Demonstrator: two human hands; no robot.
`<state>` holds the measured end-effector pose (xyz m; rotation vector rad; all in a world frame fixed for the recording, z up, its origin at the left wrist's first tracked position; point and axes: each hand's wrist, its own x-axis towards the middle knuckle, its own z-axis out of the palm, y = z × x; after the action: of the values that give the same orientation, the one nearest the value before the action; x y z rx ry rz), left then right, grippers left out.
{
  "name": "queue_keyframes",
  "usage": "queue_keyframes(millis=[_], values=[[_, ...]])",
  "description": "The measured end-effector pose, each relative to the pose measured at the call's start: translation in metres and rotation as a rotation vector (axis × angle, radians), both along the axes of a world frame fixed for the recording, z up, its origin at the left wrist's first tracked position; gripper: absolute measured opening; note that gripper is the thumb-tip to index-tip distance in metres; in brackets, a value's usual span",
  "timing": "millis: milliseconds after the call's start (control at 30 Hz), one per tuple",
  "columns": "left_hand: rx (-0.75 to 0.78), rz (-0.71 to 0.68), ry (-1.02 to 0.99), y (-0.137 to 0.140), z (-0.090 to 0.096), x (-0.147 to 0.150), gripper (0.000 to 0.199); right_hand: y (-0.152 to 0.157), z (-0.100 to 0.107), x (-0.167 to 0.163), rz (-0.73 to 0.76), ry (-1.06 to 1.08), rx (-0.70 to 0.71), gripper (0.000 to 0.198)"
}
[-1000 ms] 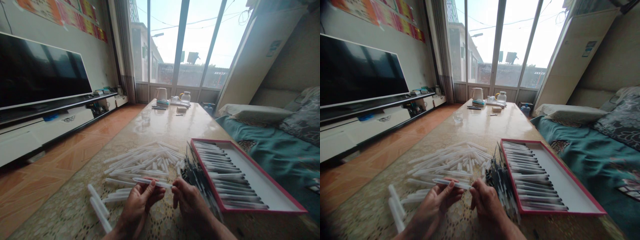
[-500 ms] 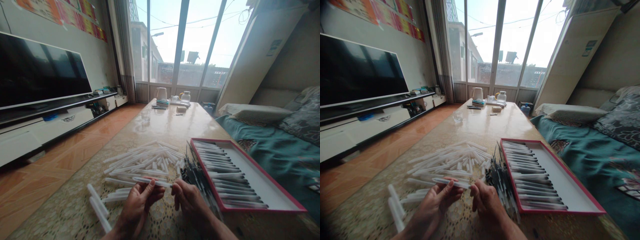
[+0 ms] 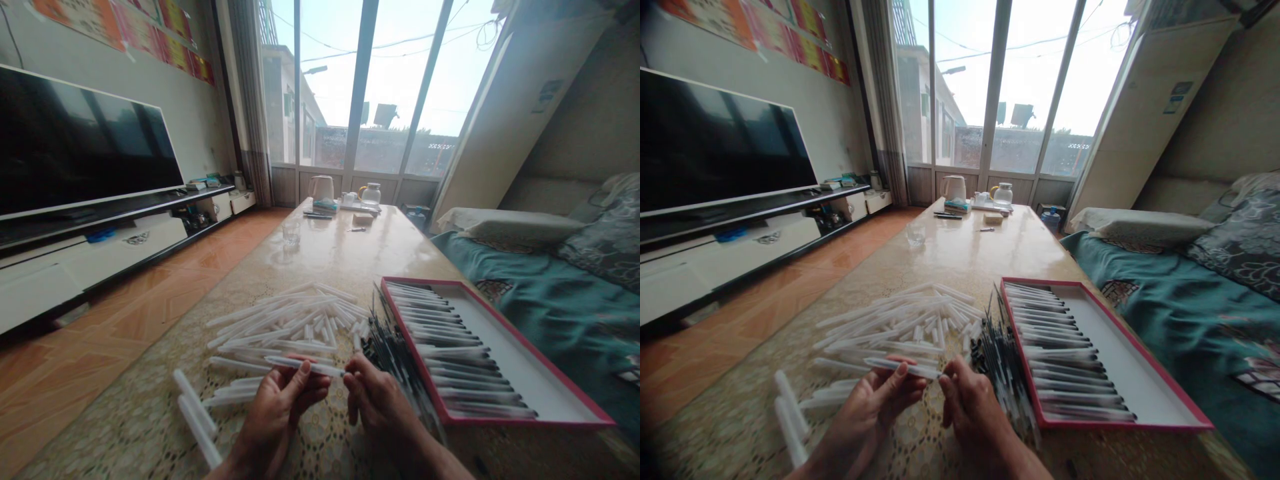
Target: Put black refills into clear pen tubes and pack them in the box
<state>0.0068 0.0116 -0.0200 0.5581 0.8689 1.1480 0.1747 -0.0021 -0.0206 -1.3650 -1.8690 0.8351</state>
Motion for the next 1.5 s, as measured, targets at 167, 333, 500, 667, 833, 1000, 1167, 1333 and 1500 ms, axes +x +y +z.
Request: queue_keyframes(millis=[167,333,500,667,833,1000,1167,1333,1500], values=[[0.008,0.009,0.002,0.000,0.000,0.001,0.017,0.000,0.002,0.000,0.004,-0.017,0.000,0.039],[0.005,0.023,0.014,-0.001,0.005,0.002,0.017,-0.001,0.003,-0.001,-0.018,0.015,0.004,0.038],[0.028,-0.029,0.008,0.000,0.001,0.001,0.016,-0.001,0.002,-0.002,-0.026,0.080,-0.053,0.047],[0.020,-0.005,0.004,-0.001,0.001,0.000,0.016,-0.002,0.006,-0.002,-0.035,0.125,-0.100,0.044],[0.025,-0.027,0.005,-0.002,0.004,0.002,0.015,-0.002,0.009,-0.004,-0.030,0.242,-0.224,0.047],[0.059,-0.052,0.021,-0.002,0.006,0.003,0.017,-0.001,0.009,0.001,0.063,0.452,-0.626,0.049],[0.142,-0.072,0.131,-0.004,0.012,0.001,0.015,-0.002,0.015,0.008,-0.107,0.145,-0.092,0.042],[0.236,-0.227,0.245,-0.005,0.011,0.002,0.021,-0.003,0.017,0.007,0.025,-0.098,0.147,0.022],[0.251,-0.076,0.334,-0.001,0.010,0.003,0.035,0.000,0.012,0.012,-0.059,-0.110,0.167,0.024]])
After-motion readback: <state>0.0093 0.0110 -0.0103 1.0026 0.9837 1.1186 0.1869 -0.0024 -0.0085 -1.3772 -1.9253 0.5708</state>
